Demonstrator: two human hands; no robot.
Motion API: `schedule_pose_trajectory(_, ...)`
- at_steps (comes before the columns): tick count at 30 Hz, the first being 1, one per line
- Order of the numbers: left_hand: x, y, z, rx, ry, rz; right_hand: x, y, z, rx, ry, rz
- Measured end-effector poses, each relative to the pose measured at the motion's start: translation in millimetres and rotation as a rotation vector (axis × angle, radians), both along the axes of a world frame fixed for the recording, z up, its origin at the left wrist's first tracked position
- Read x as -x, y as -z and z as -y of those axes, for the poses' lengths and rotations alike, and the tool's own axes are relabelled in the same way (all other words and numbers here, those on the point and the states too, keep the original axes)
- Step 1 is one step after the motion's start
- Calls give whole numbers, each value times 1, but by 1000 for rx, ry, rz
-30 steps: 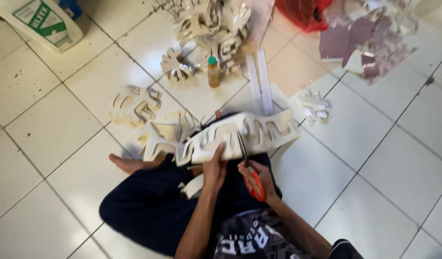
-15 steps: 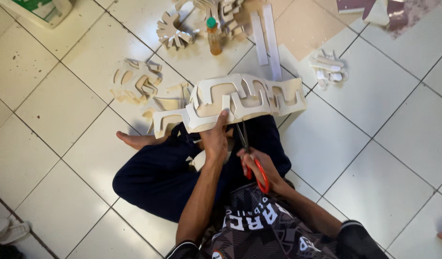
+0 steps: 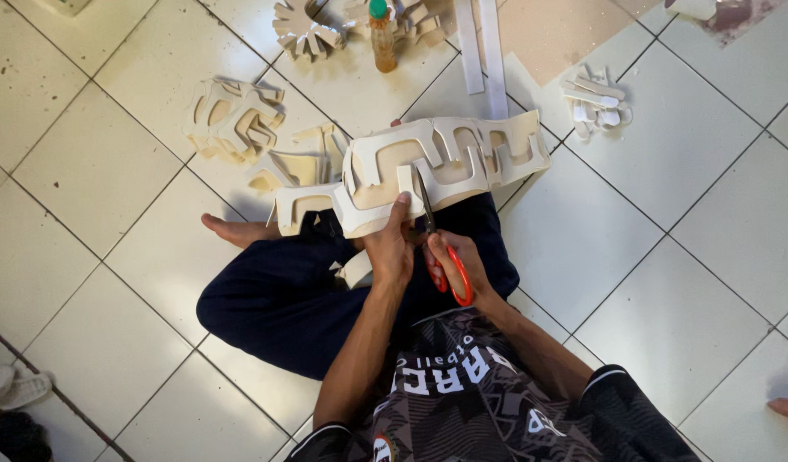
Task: The person sits cross-legged on the workshop floor and cuts decorative shapes from sheets of cream-colored foam shoe components using red-handled scissors. They trim edges off pre-cut sandal parts one at a time, holding each piece in one hand while cutting with the other, and set finished pieces aside.
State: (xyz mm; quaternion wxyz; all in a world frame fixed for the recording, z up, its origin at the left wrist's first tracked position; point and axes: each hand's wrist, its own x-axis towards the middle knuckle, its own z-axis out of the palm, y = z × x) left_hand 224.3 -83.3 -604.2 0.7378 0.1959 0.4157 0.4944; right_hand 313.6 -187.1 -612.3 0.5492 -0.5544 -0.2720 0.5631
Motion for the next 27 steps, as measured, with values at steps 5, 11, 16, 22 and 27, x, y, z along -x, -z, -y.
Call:
schedule_pose_trajectory(5,7,8,-1,21,23,3,5,-4,-3,20,46,-115)
schedule_pose_trajectory(11,13,11,-1,26,5,18,7,4,-10,47,59,-66)
schedule_pose_trajectory(16,26,8,-11,111,34,63,4,4,-13,39,23,-18)
schedule_pose_trajectory(22,63,-11,-57,277,140,104,-28,-21,-8,62,-265,-96)
schedule_pose_trajectory(27,71,-32,-67,42,433,-111,-52,-38,-24,-12,-392,12)
